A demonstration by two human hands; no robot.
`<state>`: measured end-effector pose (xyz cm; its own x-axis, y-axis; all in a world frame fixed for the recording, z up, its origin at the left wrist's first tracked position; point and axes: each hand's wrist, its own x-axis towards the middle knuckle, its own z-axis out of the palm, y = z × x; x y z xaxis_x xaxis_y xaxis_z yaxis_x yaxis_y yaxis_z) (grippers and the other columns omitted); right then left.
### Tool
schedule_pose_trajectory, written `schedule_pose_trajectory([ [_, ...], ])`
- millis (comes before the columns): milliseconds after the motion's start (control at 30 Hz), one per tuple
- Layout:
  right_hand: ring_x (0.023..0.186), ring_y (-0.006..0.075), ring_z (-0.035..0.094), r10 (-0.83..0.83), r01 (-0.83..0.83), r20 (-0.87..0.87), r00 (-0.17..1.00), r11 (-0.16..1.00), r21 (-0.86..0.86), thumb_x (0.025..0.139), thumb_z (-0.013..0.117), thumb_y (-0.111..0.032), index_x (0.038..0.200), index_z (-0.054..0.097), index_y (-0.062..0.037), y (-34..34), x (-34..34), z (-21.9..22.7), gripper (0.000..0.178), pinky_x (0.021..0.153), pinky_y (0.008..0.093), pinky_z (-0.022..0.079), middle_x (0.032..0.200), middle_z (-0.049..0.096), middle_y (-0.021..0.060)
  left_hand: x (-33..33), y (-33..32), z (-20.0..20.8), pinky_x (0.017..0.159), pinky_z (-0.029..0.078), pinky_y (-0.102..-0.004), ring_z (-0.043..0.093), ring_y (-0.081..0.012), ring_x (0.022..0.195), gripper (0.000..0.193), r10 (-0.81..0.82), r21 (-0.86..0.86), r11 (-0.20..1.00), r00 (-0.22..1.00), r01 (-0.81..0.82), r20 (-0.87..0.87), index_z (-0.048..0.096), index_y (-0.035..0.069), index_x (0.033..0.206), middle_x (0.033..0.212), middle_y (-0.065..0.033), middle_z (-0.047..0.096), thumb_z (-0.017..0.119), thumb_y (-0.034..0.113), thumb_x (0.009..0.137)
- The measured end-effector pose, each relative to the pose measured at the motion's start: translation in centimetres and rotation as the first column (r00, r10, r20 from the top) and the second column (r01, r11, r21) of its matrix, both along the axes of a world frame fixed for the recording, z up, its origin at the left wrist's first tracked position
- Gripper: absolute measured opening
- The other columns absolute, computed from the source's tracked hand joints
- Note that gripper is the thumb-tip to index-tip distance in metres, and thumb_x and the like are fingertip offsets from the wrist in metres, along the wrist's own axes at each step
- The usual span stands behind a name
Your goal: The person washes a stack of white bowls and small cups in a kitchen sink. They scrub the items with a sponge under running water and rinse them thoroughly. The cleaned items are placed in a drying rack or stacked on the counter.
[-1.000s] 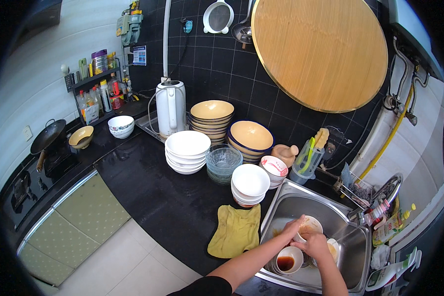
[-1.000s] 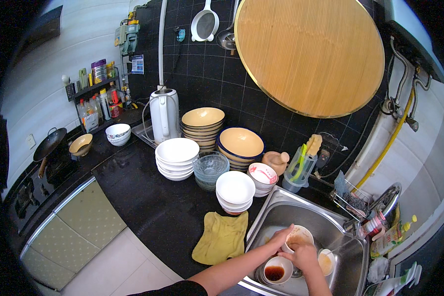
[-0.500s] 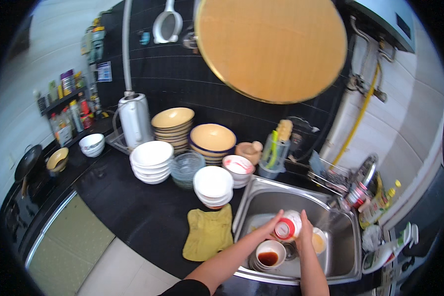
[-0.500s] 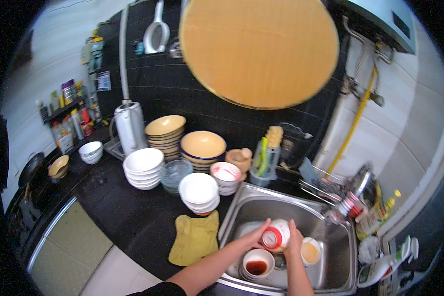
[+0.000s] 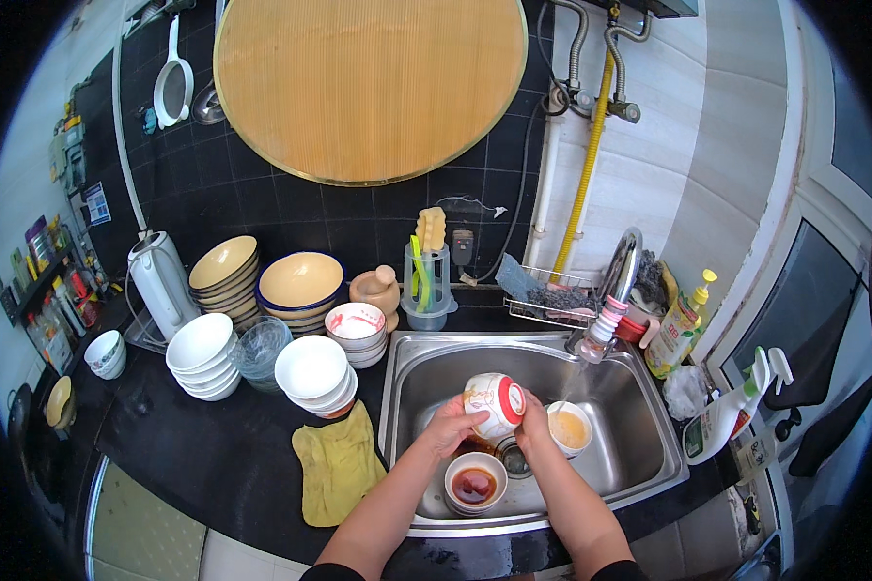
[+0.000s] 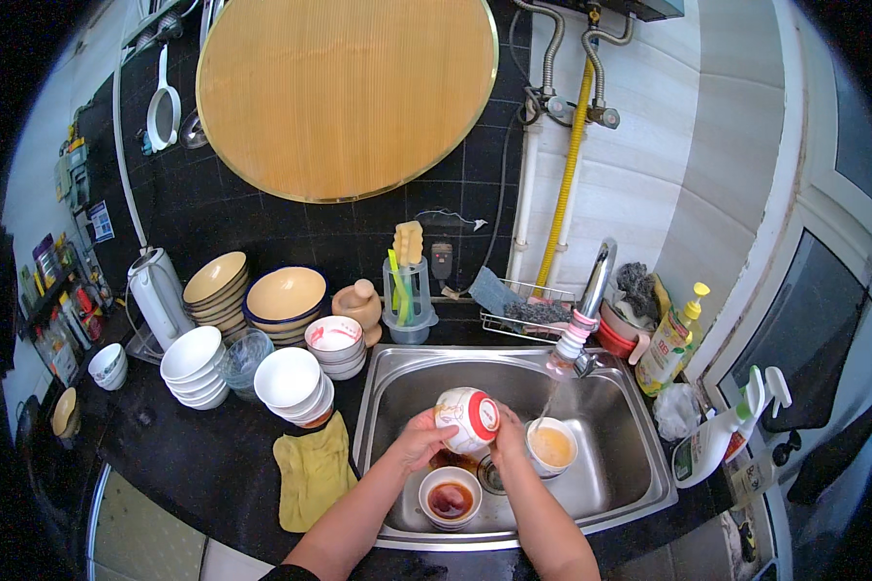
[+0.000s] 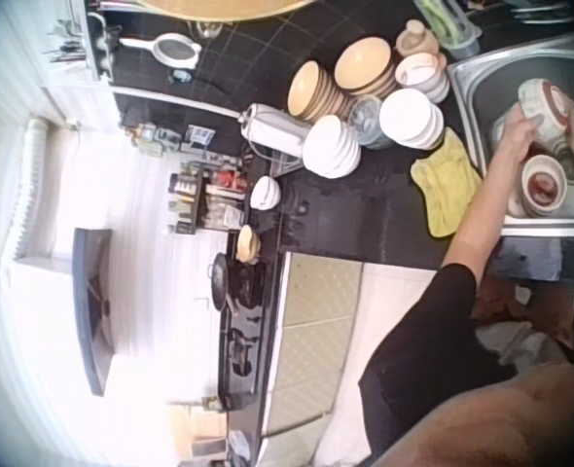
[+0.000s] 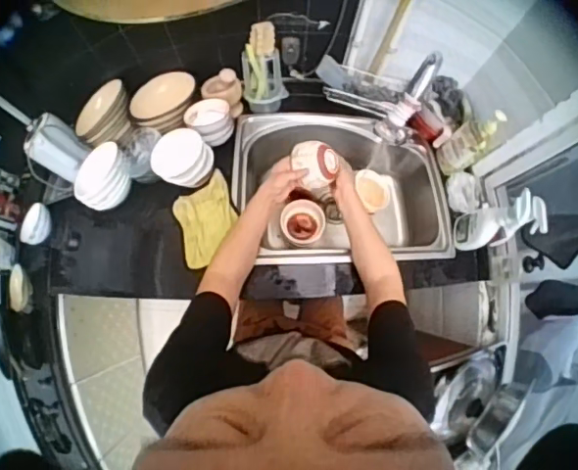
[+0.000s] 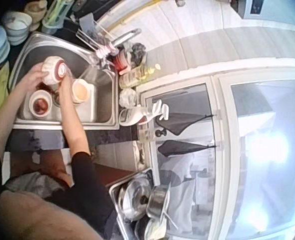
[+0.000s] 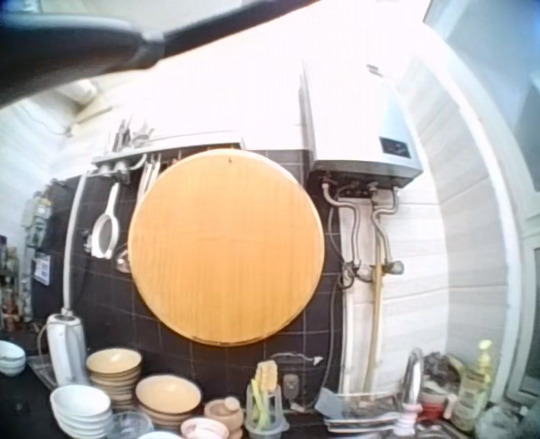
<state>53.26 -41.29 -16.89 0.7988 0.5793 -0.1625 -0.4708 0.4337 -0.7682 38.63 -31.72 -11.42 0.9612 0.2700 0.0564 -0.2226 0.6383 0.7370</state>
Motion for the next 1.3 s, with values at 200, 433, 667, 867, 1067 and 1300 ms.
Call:
schedule_pose_trajectory([
  [200, 0.085, 0.019, 0.055, 0.068, 0.183, 0.877, 0.475, 0.967, -0.174, 0.081, 0.059, -0.01, 0.09, 0.058, -0.0058, 0.4, -5.3, 4.1, 0.01, 0.079, 0.0303, 0.043, 0.093, 0.059, 0.0056, 1.4, 1.6, -3.1, 0.078, 0.047, -0.0267, 0.059, -0.0137, 0.09, 0.037, 0.292, 0.142, 0.946, 0.956, -0.291, 0.019, 0.053, 0.003, 0.109, 0.1, -0.0058, 0.061, 0.058, -0.008, 0.074],
  [433, 0.106, 0.031, 0.05, 0.164, 0.146, 0.971, -0.173, 0.979, -0.139, 0.07, 0.057, 0.0, 0.086, 0.06, -0.0073, 0.2, -6.0, 8.4, 0.018, 0.094, 0.0435, 0.036, 0.105, 0.058, 0.0094, 0.6, 0.8, -2.6, 0.074, 0.047, -0.0233, 0.058, -0.0099, 0.087, 0.033, 0.343, 0.522, 0.815, 0.935, -0.25, -0.089, 0.055, 0.006, 0.099, 0.095, -0.0015, 0.06, 0.056, -0.012, 0.071],
  [667, 0.11, 0.0308, 0.05, 0.245, 0.307, 0.957, -0.154, 0.933, -0.189, 0.072, 0.056, -0.006, 0.08, 0.063, -0.0104, -0.5, -5.8, 10.1, 0.011, 0.095, 0.0443, 0.035, 0.1, 0.062, 0.0071, 0.2, 0.7, -1.6, 0.071, 0.049, -0.0248, 0.06, -0.0109, 0.081, 0.03, 0.089, 0.487, 0.873, 0.988, -0.017, -0.125, 0.054, 0.005, 0.099, 0.093, -0.0049, 0.062, 0.057, -0.01, 0.073],
  [867, 0.091, 0.0248, 0.061, 0.305, 0.065, 0.737, 0.603, 0.902, -0.426, 0.077, 0.053, -0.011, 0.085, 0.067, -0.0059, 0.3, -2.1, 8.1, 0.017, 0.08, 0.0307, 0.046, 0.088, 0.065, 0.009, -0.1, -0.5, -0.1, 0.077, 0.049, -0.0268, 0.061, -0.0131, 0.086, 0.032, -0.111, 0.405, 0.897, 0.977, 0.178, -0.184, 0.054, 0.002, 0.104, 0.096, -0.0071, 0.063, 0.063, -0.003, 0.074],
  [1067, 0.082, 0.0207, 0.062, 0.603, -0.566, 0.144, 0.785, 0.792, -0.231, 0.083, 0.053, -0.02, 0.094, 0.062, 0.0051, 1.1, 3.1, 8.9, 0.029, 0.073, 0.03, 0.05, 0.091, 0.064, 0.0141, -0.3, -0.5, 0.3, 0.084, 0.048, -0.0333, 0.058, -0.0179, 0.097, 0.042, -0.173, 0.166, 0.97, 0.984, 0.178, -0.042, 0.047, 0.002, 0.116, 0.11, -0.0092, 0.057, 0.061, -0.001, 0.076],
  [1300, 0.09, 0.0268, 0.06, 0.48, -0.481, -0.118, 0.869, 0.876, 0.017, 0.086, 0.046, -0.04, 0.104, 0.056, 0.0034, 0.6, 2.8, 6.1, 0.048, 0.084, 0.0374, 0.047, 0.101, 0.061, 0.0175, 0.0, -0.8, 0.1, 0.095, 0.04, -0.0375, 0.05, -0.0219, 0.11, 0.049, -0.032, -0.077, 0.996, 0.995, 0.039, 0.094, 0.04, 0.003, 0.123, 0.12, -0.0106, 0.05, 0.06, 0.003, 0.078],
])
